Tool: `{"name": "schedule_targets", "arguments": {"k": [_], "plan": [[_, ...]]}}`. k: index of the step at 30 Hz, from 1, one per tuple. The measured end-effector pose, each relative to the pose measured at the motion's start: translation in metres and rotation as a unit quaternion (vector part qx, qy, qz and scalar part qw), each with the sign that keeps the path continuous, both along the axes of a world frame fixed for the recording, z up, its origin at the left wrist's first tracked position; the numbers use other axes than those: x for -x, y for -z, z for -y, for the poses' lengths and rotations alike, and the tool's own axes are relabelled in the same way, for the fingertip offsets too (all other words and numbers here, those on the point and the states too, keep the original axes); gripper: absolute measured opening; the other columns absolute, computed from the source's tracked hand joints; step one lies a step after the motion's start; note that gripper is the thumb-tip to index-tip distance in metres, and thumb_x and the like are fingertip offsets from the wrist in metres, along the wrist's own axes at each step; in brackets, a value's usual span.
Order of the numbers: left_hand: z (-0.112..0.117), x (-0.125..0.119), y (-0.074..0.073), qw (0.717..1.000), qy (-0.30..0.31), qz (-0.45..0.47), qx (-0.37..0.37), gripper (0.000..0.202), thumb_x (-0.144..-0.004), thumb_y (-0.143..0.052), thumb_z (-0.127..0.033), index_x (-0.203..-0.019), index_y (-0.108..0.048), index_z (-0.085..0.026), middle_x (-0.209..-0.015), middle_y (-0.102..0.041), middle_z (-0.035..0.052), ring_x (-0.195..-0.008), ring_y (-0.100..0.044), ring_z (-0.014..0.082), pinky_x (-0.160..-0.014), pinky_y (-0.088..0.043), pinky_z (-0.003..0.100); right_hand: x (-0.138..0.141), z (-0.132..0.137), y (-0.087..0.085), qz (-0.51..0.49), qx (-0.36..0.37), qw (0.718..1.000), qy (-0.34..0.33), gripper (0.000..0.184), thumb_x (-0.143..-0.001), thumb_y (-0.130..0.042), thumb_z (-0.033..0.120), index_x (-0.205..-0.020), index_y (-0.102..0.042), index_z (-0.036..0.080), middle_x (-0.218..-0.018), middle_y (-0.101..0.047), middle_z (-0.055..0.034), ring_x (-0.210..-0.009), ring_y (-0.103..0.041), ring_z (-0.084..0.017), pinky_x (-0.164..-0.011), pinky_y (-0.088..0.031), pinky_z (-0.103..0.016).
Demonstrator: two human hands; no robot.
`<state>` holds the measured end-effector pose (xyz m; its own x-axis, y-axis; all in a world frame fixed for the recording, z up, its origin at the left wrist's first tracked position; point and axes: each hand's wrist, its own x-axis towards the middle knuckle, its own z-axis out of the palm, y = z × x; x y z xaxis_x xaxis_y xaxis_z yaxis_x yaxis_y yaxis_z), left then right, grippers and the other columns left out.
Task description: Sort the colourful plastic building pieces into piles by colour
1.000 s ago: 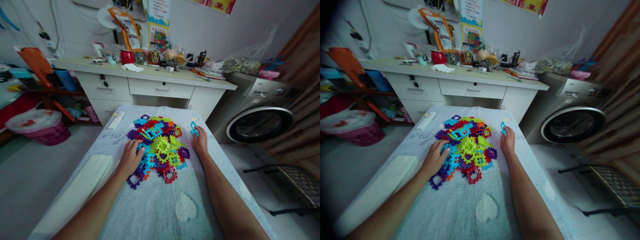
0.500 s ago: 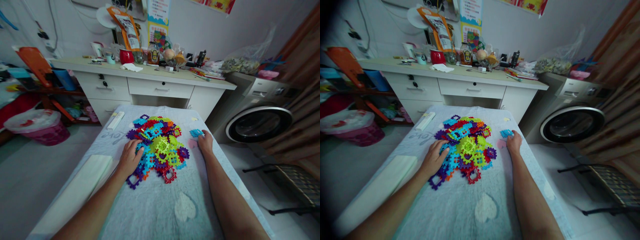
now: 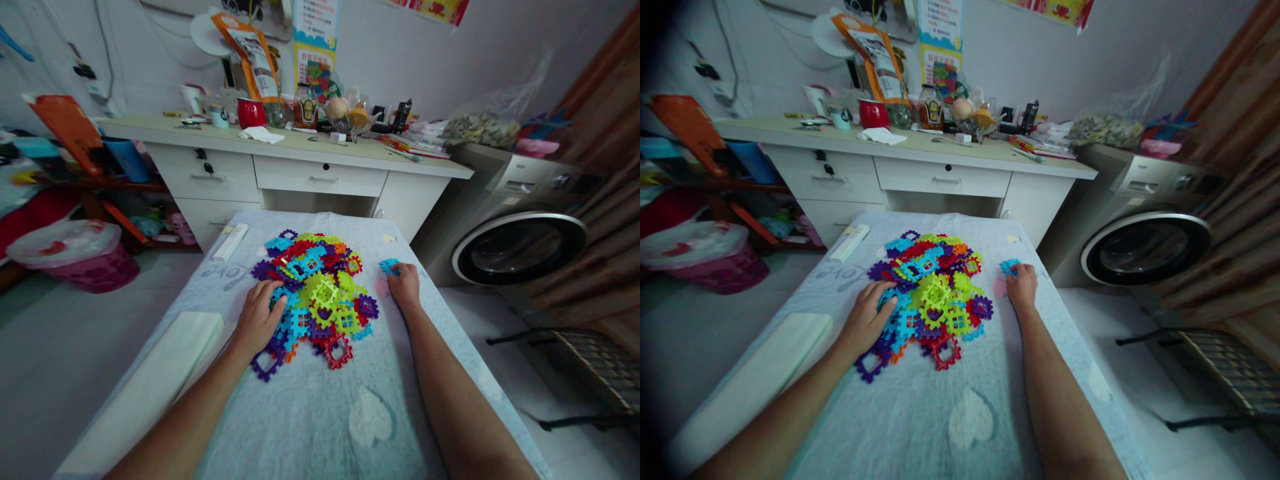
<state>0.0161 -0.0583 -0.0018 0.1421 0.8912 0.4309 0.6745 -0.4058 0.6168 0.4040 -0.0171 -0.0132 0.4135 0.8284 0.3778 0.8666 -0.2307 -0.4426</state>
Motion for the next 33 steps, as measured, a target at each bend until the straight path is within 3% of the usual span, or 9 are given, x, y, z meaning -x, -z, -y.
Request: {"name": "schedule_targets", "arguments": {"k": [18, 23, 33], "plan": [[-0.0004, 0.0008, 0.0013, 1.000, 0.007, -0.006, -0.004, 0.036, -0.094, -0.043, -0.043, -0.118, -0.058, -0.019, -0.118, -0.060, 0.0107, -0.115, -0.055, 0.0258, -0.105, -0.043, 0.045, -0.0010, -0.0031, 0.0051, 0.006, -0.036, 0.997, -0.075, 0.033, -0.080, -0.053, 0.018, -0.107, -0.072, 0.012, -0.111, -0.059, -0.0142, -0.104, -0.058, -0.025, -0.099, -0.046, -0.039], [-0.0006, 0.0004, 0.0019, 1.000, 0.006, -0.004, -0.006, 0.037, -0.094, -0.044, -0.042, -0.118, -0.059, -0.019, -0.117, -0.060, 0.0107, -0.115, -0.055, 0.0259, -0.105, -0.043, 0.045, 0.0005, -0.0019, 0.0046, 0.010, -0.013, 0.998, -0.062, 0.031, -0.081, -0.053, 0.019, -0.103, -0.073, 0.013, -0.107, -0.060, -0.0137, -0.100, -0.059, -0.025, -0.097, -0.047, -0.039], [-0.0004, 0.0007, 0.0013, 1.000, 0.010, 0.000, -0.002, 0.036, -0.094, -0.044, -0.042, -0.118, -0.059, -0.019, -0.119, -0.060, 0.0107, -0.115, -0.054, 0.0260, -0.105, -0.043, 0.046, 0.0038, 0.0004, 0.0012, 0.022, -0.001, 0.995, -0.099, 0.033, -0.083, -0.050, 0.019, -0.107, -0.072, 0.014, -0.112, -0.061, -0.0131, -0.103, -0.059, -0.024, -0.096, -0.047, -0.037]]}}
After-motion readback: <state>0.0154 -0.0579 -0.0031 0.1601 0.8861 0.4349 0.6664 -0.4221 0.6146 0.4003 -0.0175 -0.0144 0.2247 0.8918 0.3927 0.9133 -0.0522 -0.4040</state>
